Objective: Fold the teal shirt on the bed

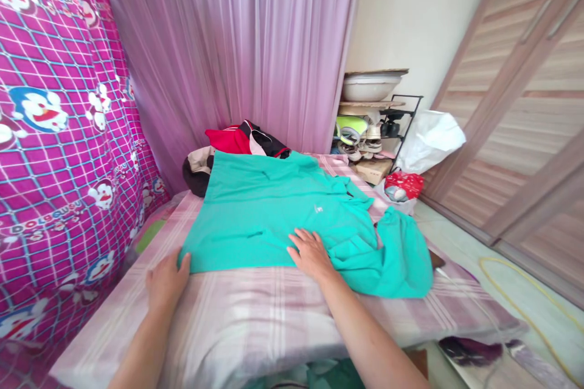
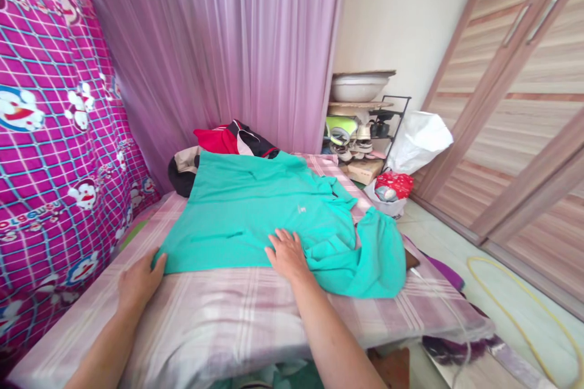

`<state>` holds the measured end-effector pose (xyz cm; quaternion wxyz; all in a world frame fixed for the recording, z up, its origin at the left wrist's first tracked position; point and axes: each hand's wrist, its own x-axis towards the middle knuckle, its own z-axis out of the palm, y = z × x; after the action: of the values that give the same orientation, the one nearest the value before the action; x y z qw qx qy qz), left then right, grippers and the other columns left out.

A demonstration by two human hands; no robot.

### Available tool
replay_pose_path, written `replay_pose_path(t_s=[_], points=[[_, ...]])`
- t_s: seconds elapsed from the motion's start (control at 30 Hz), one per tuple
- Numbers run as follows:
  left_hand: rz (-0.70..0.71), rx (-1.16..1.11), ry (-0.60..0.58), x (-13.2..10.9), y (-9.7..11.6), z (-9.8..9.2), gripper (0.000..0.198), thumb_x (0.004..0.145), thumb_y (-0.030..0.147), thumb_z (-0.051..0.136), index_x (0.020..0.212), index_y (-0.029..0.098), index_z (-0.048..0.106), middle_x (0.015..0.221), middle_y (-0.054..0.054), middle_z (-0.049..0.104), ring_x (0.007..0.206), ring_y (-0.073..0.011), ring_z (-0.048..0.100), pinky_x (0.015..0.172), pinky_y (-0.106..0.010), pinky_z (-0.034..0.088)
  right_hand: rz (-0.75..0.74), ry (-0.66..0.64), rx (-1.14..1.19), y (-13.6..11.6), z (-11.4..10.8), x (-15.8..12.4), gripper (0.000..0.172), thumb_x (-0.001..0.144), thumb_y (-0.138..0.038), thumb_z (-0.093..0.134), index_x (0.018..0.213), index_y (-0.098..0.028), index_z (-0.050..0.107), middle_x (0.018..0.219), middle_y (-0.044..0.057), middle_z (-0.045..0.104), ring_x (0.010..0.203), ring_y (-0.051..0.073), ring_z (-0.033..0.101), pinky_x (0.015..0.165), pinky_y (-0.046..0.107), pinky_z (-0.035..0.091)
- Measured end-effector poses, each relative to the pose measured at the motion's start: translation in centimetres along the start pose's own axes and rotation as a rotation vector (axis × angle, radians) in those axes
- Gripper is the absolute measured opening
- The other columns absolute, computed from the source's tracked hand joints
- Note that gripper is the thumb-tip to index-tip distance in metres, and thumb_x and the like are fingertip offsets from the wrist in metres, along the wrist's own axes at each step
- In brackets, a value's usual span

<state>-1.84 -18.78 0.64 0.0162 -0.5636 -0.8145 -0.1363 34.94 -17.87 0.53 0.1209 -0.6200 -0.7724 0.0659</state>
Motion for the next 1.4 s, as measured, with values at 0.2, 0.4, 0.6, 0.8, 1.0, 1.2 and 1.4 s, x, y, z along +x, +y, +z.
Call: replay_pose_path(t_s=[0.2,0.4,0.6,0.8,1.0,1.2,1.4], points=[[0.003,0.018,0.003,0.28,-0.10,0.30,0.059,0.096,0.044,0.031,0.138,0.013,0.057,0.135,-0.018,0.064,0.127,-0.0351,0.057,0.105,-0.055,0.040,-0.001,0.011,0.018,0.19,0.23,0.07,0.047,0.101,-0.042,0.043,0.143,-0.024,0.056,0.155,0.009,0.046,0.145,0.025,0.037,0.121,0.048,0.020],[0.017,0.026,-0.001,0.51,-0.32,0.45,0.059,0.096,0.044,0.031,0.139,0.011,0.056,0.138,-0.019,0.062,0.128,-0.0354,0.056,0.106,-0.055,0.041,-0.006,0.022,0.030,0.21,0.23,0.13,0.046,0.100,-0.041,0.045,0.141,-0.024,0.057,0.154,0.010,0.047,0.144,0.025,0.038,0.120,0.048,0.021],[0.020,0.028,0.001,0.58,-0.34,0.51,0.059,0.096,0.044,0.033,0.140,0.011,0.056,0.136,-0.019,0.063,0.126,-0.0363,0.057,0.106,-0.057,0.042,-0.004,0.028,0.027,0.31,0.31,0.11,0.046,0.100,-0.042,0.044,0.141,-0.025,0.057,0.154,0.009,0.047,0.144,0.025,0.038,0.120,0.048,0.022],[0.026,0.041,0.002,0.45,-0.25,0.51,0.060,0.096,0.044,0.032,0.140,0.010,0.054,0.136,-0.020,0.063,0.126,-0.0363,0.058,0.106,-0.057,0.041,-0.011,0.028,0.025,0.31,0.23,0.04,0.046,0.101,-0.042,0.043,0.141,-0.025,0.057,0.154,0.009,0.047,0.144,0.025,0.038,0.120,0.049,0.022],[0.023,0.022,0.006,0.59,-0.47,0.71,0.059,0.096,0.045,0.033,0.140,0.012,0.055,0.137,-0.020,0.062,0.127,-0.0363,0.057,0.107,-0.057,0.040,-0.004,0.026,0.026,0.25,0.23,0.00,0.047,0.101,-0.043,0.043,0.142,-0.025,0.056,0.155,0.009,0.046,0.144,0.024,0.037,0.120,0.048,0.022],[0.024,-0.001,0.002,0.68,-0.53,0.63,0.062,0.096,0.047,0.030,0.140,0.011,0.055,0.137,-0.020,0.062,0.128,-0.0369,0.055,0.107,-0.057,0.040,-0.005,0.024,0.027,0.21,0.08,-0.05,0.046,0.101,-0.042,0.043,0.141,-0.024,0.057,0.154,0.009,0.048,0.144,0.024,0.038,0.120,0.048,0.022],[0.004,0.010,-0.018,0.80,-0.50,0.64,0.063,0.095,0.048,0.030,0.142,0.013,0.054,0.137,-0.018,0.063,0.128,-0.0361,0.056,0.107,-0.055,0.040,-0.004,0.024,0.037,0.28,0.12,-0.09,0.046,0.101,-0.043,0.043,0.141,-0.026,0.057,0.154,0.008,0.047,0.144,0.023,0.038,0.120,0.047,0.022]])
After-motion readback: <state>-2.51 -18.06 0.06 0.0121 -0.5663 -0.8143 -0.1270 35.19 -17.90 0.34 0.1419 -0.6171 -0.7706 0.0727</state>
